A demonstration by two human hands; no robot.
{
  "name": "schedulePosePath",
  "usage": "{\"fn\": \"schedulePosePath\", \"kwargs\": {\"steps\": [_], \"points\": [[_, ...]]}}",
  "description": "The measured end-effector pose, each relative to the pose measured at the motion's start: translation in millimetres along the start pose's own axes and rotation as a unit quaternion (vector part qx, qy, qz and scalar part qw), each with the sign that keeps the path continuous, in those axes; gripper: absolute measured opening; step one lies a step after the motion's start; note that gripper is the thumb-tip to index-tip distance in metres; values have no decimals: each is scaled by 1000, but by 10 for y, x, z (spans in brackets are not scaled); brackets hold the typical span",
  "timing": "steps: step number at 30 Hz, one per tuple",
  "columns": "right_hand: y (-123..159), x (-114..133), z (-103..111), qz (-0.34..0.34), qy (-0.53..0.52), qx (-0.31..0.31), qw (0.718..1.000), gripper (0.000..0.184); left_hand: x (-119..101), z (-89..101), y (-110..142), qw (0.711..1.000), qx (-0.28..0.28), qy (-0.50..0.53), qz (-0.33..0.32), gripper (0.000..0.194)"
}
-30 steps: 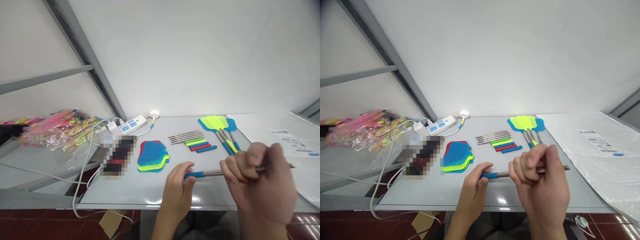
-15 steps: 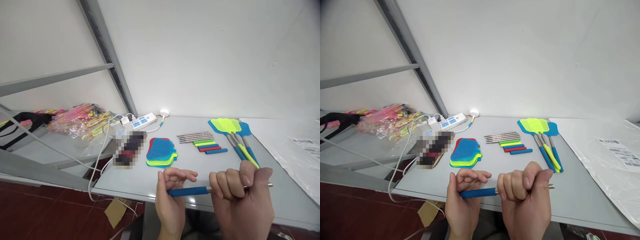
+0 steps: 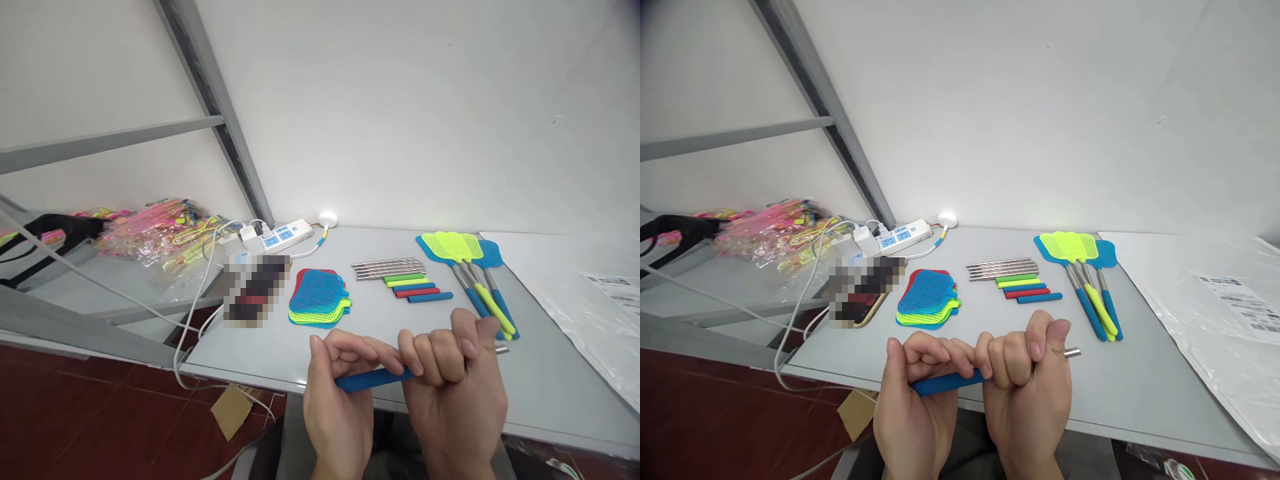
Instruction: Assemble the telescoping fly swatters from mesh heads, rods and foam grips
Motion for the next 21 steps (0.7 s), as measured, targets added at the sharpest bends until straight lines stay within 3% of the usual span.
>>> {"fn": "schedulePosePath", "kwargs": {"steps": [8, 14, 16, 18, 21], "points": [[10, -66, -43, -7, 1, 5, 1000, 45, -38, 6, 34, 1000, -5, -15, -10, 62], [61, -185, -97, -22, 10, 31, 999, 45, -61, 184, -5, 999, -27, -28, -30, 58], [59, -283, -143, -39, 20, 49, 998, 43, -162, 282, -27, 994, -44, -90, -36, 57], [34, -386, -214, -54, 31, 73, 995, 40, -321, 365, -24, 974, -62, -216, -40, 51], [-1, -549, -381, -90, 46, 129, 987, 32, -510, 396, 24, 901, -46, -430, -23, 32]]}}
Point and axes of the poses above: each hand's wrist, its own y-axis away from the middle knuckle, its own z-axis out of the back of the hand, x = y × z, the point moved 8 cm from there along -y, towards the middle knuckle, and after that the axes turned 14 degrees about z, right-handed, at the moved point
